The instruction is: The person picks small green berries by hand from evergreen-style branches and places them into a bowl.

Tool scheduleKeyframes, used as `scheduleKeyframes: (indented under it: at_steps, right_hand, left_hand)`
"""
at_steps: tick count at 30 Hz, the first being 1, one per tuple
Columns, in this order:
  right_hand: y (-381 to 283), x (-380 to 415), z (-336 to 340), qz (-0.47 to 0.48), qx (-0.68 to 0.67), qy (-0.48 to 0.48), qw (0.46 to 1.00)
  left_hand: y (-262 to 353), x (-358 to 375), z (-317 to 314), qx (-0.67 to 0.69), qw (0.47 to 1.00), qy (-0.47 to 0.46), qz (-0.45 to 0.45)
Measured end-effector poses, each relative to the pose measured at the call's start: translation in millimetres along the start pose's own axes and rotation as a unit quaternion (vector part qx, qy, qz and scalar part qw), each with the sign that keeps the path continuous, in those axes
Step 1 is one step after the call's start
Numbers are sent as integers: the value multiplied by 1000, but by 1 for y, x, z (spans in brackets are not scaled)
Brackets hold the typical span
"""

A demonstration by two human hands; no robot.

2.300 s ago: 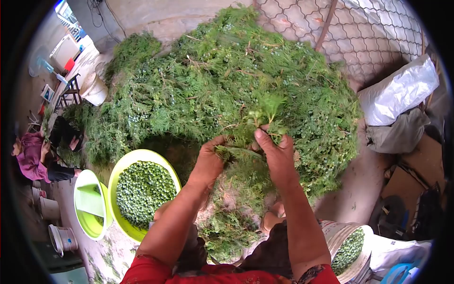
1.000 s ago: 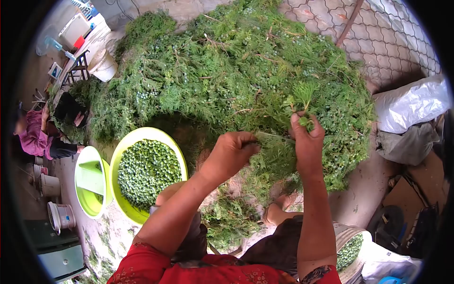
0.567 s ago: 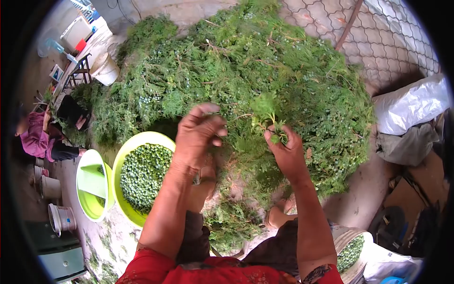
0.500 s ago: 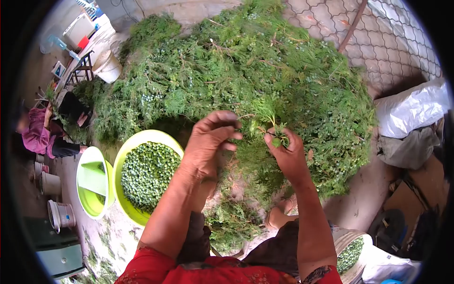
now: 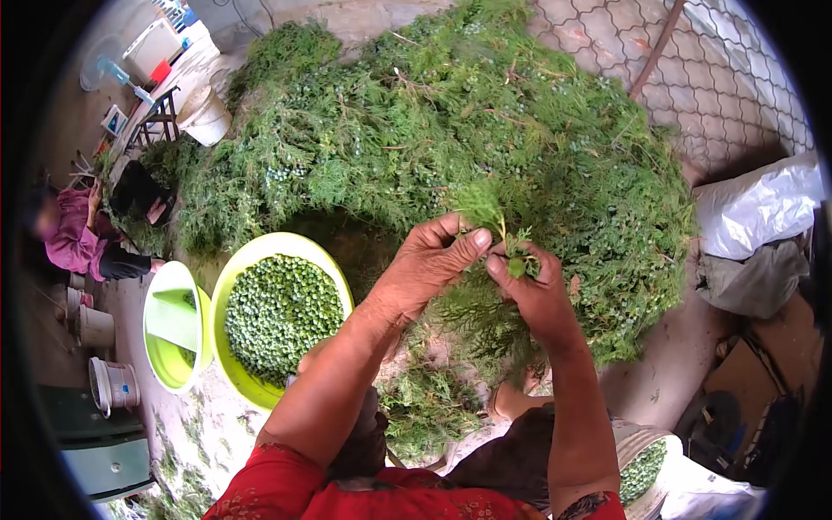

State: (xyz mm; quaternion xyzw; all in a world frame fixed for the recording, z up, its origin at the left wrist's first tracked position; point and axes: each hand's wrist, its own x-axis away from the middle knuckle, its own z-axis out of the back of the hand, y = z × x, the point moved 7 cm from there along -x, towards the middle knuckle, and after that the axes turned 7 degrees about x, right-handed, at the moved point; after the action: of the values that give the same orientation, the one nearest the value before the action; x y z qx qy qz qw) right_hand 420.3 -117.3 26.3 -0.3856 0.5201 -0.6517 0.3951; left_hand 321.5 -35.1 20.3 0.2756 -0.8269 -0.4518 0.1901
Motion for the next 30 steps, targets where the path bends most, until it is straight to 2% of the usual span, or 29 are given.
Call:
scheduleKeyframes:
  at_steps: [1, 2, 3, 5, 6, 7, 9, 10, 11, 13, 14, 17, 18, 22, 24, 26, 28, 29, 30]
  right_hand:
    - [3, 0, 3, -46, 10, 8, 999]
    - [-3, 1, 6, -31, 45, 10, 998]
    - [2, 1, 5, -33, 44, 11, 998]
    - [7, 0, -4, 29, 10, -24, 999]
    - [3, 2, -3, 33, 80, -25, 996]
    - [8, 3, -2, 31, 78, -25, 996]
    - [0, 7, 1, 142, 227, 13, 964]
    - [4, 7, 0, 36, 123, -34, 991]
    - [4, 4, 3, 35, 123, -34, 991]
    - [22, -1, 14, -82, 33, -64, 994]
    - [41, -6, 21, -24, 82, -25, 996]
    - [39, -4, 20, -64, 55, -10, 996]
    - [37, -5, 19, -64, 55, -10, 996]
    - [26, -7, 12, -73, -43, -24, 996]
    - [12, -5, 10, -71, -71, -31, 994]
    - [-12, -4, 4, -14, -80, -88, 993]
    - [-15, -4, 10, -18, -58, -67, 996]
    - [-15, -5, 15, -23, -36, -45, 998]
    - [-2, -11, 37, -21, -27, -2, 999]
  left_hand:
    - [1, 3, 1, -30, 999, -2, 39]
    - [1, 6, 2, -60, 995, -4, 79]
    - [3, 7, 1, -60, 995, -4, 81]
    - [0, 10, 9, -26, 990, 47, 130]
    - [-4, 12, 12, 18, 988, 36, 152]
    - [-3, 15, 15, 17, 987, 37, 155]
    - [-9, 23, 14, 69, 971, 41, 227]
    - [-13, 24, 14, 71, 967, 29, 243]
    - [-12, 24, 15, 72, 967, 29, 244]
    - [-9, 27, 7, 111, 962, -15, 250]
    - [-11, 28, 4, 128, 959, -23, 250]
    - [-10, 29, 1, 193, 953, 7, 235]
    - [-11, 28, 0, 216, 948, -12, 233]
    - [-3, 29, -3, 203, 962, -3, 184]
    - [2, 31, -8, 216, 965, -49, 142]
    - [6, 35, -11, 230, 962, -66, 133]
    - [8, 37, -13, 259, 951, -103, 132]
    - [17, 40, -7, 395, 906, -120, 96]
    - [38, 44, 0, 525, 831, -174, 61]
